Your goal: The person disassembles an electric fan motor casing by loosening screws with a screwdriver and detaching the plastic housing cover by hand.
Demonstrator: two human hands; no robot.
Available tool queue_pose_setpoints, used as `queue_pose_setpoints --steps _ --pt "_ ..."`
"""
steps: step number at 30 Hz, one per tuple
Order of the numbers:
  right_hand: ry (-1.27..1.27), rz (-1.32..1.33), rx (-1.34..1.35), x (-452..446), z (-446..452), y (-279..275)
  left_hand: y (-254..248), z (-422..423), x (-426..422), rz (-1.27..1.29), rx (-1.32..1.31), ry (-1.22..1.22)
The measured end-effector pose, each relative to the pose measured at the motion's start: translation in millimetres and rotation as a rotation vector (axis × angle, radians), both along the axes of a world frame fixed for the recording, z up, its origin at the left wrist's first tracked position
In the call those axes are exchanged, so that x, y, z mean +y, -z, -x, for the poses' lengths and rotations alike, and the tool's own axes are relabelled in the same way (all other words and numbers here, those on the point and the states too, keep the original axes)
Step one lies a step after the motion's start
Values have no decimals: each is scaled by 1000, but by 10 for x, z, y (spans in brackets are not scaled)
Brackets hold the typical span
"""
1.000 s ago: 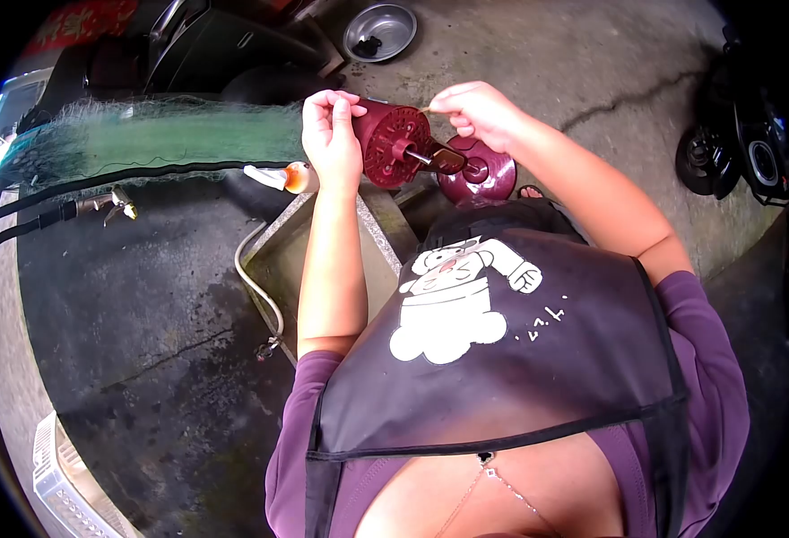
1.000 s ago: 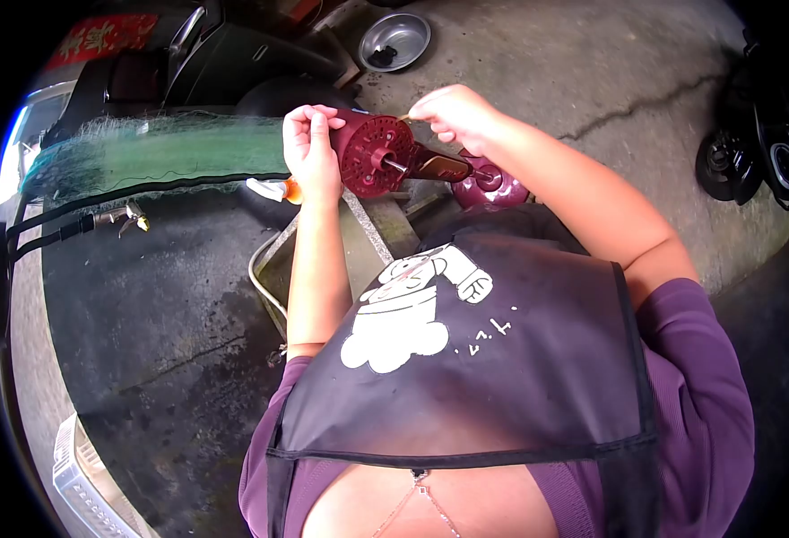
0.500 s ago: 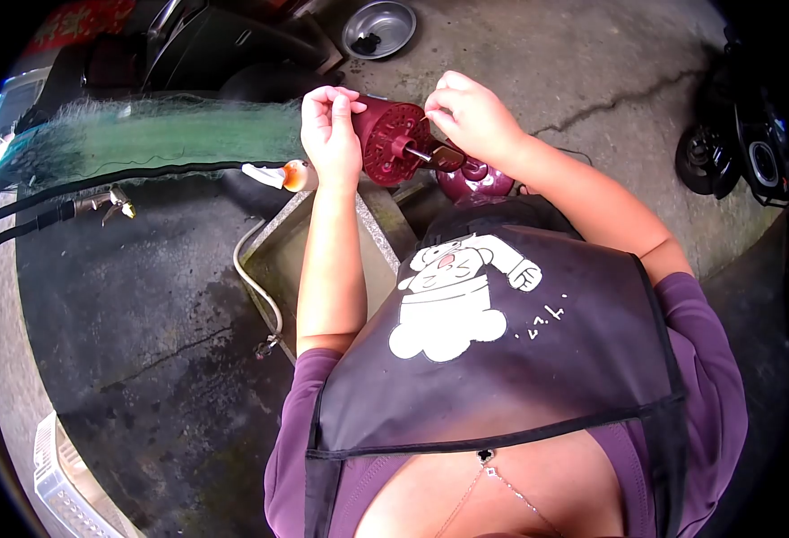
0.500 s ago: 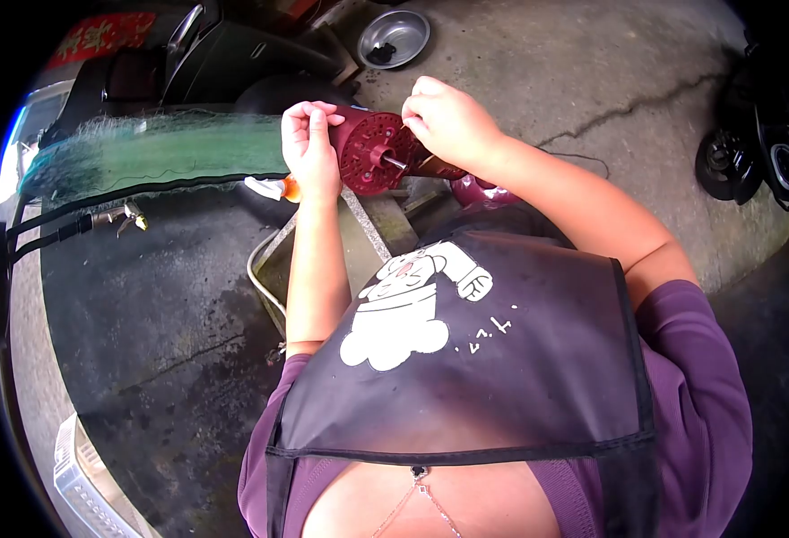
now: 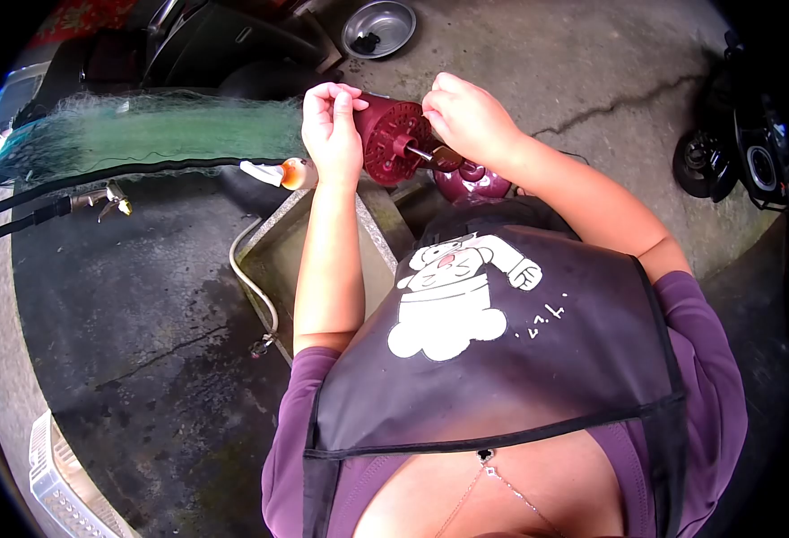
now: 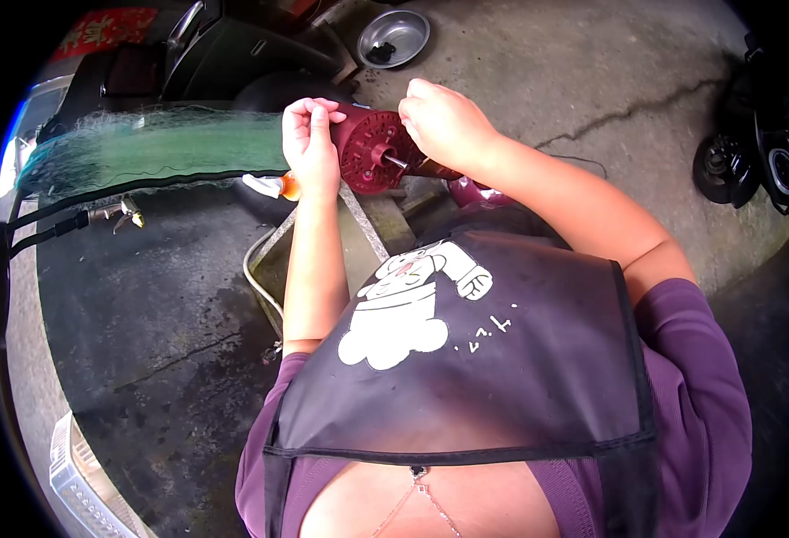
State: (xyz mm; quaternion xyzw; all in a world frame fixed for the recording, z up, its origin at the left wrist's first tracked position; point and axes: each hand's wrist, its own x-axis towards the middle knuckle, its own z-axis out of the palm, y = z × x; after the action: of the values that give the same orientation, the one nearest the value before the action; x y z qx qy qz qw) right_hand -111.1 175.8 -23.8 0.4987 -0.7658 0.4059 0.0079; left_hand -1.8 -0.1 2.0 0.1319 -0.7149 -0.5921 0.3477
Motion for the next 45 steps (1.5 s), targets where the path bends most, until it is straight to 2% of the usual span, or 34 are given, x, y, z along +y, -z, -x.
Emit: queue_pose_setpoints --steps 2,4,8,10,13,17,19,20,22,26,28,29,31,35,37,38,40,41,43,44,45 --pt "8 -27 38 -3 -12 14 2 -2 -2 8 -2 2" --pt "-70 44 262 33 -50 -4 -2 -1 3 5 -9 -3" --pt "-96 118 261 129 -28 14 11 -16 -12 -27 -24 24" --pt "10 226 -92 131 -15 71 4 -12 -1 -21 -12 8" --pt "16 179 -232 117 45 138 4 -4 0 -8 -5 -5" --pt "-7 160 -196 73 10 188 4 5 -2 -5 -7 -1" --pt "-29 96 26 60 -19 201 9 1 -2 -10 -4 2" --pt "-29 97 25 56 -30 200 8 0 -1 -14 -1 3" --pt "7 87 -208 52 -55 204 -8 -14 14 -3 -13 -11" --pt "3 151 -379 65 -32 378 8 -14 17 -17 -11 -15" --pt "-33 77 -734 78 -31 379 10 -12 9 -10 -11 -18" --pt "-30 80 -736 93 -31 366 12 -11 11 -4 -13 -21" --pt "-40 -8 -1047 110 -31 221 8 -7 18 -4 -6 -11" --pt "1 18 -1002 64 -46 130 -5 -24 25 -8 -49 0" --pt "47 41 -651 -11 -65 245 0 -29 23 -12 -47 0" --pt "48 45 -654 -37 -81 309 2 -29 23 -18 -40 -2" --pt "2 152 -1139 -76 -108 408 8 -30 17 -5 -38 0" --pt "3 154 -1141 -80 -128 452 10 -34 14 5 -33 0" --pt "-27 252 -1423 -60 -186 438 5 -38 17 7 -31 2" --pt "-14 199 -1507 -26 -173 417 0 -37 19 7 -28 3" --pt "-14 202 -1509 -17 -168 472 0 -37 21 10 -29 5"
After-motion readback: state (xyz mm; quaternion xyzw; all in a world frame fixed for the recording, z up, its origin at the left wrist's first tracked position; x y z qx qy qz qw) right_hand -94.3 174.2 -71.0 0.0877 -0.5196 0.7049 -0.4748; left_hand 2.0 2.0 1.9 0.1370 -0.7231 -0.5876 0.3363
